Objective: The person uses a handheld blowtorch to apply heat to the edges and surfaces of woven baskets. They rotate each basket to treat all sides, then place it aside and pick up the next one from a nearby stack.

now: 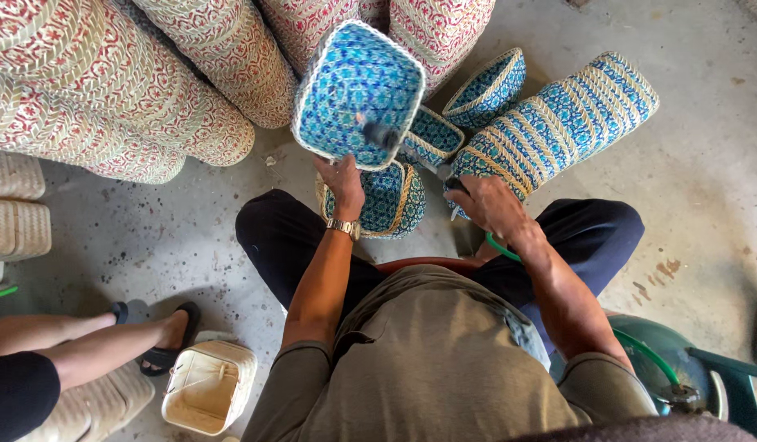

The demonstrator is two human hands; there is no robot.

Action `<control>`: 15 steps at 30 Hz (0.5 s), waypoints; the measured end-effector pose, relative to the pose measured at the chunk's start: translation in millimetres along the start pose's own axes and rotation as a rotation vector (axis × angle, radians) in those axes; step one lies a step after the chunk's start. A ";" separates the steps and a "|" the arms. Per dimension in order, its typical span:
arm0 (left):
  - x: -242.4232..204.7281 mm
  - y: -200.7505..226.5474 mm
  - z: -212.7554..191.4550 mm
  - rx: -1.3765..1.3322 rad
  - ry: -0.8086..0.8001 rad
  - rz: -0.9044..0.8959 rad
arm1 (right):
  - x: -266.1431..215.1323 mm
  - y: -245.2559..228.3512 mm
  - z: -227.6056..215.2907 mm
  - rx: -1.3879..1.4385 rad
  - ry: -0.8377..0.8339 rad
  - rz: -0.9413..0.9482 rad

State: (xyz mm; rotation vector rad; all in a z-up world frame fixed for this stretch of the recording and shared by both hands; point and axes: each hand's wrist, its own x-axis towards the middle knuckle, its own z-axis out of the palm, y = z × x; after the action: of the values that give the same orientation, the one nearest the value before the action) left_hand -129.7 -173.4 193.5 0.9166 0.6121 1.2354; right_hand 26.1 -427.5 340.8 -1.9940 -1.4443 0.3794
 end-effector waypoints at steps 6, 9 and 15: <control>6.0 -13.4 -10.6 -0.035 0.046 -0.041 | 4.0 3.1 -9.5 -0.121 0.125 0.155; 3.5 -15.1 -2.3 0.019 0.051 0.029 | 17.0 -4.2 -11.8 -0.108 0.137 0.175; 13.7 5.8 8.7 0.011 0.161 -0.083 | -11.9 -28.6 -21.9 0.089 -0.143 0.160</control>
State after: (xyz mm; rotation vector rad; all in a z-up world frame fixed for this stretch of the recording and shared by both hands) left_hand -122.3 -162.0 204.0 0.7978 0.7778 1.2392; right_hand 13.1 -440.2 374.2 -2.0504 -1.3313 0.6560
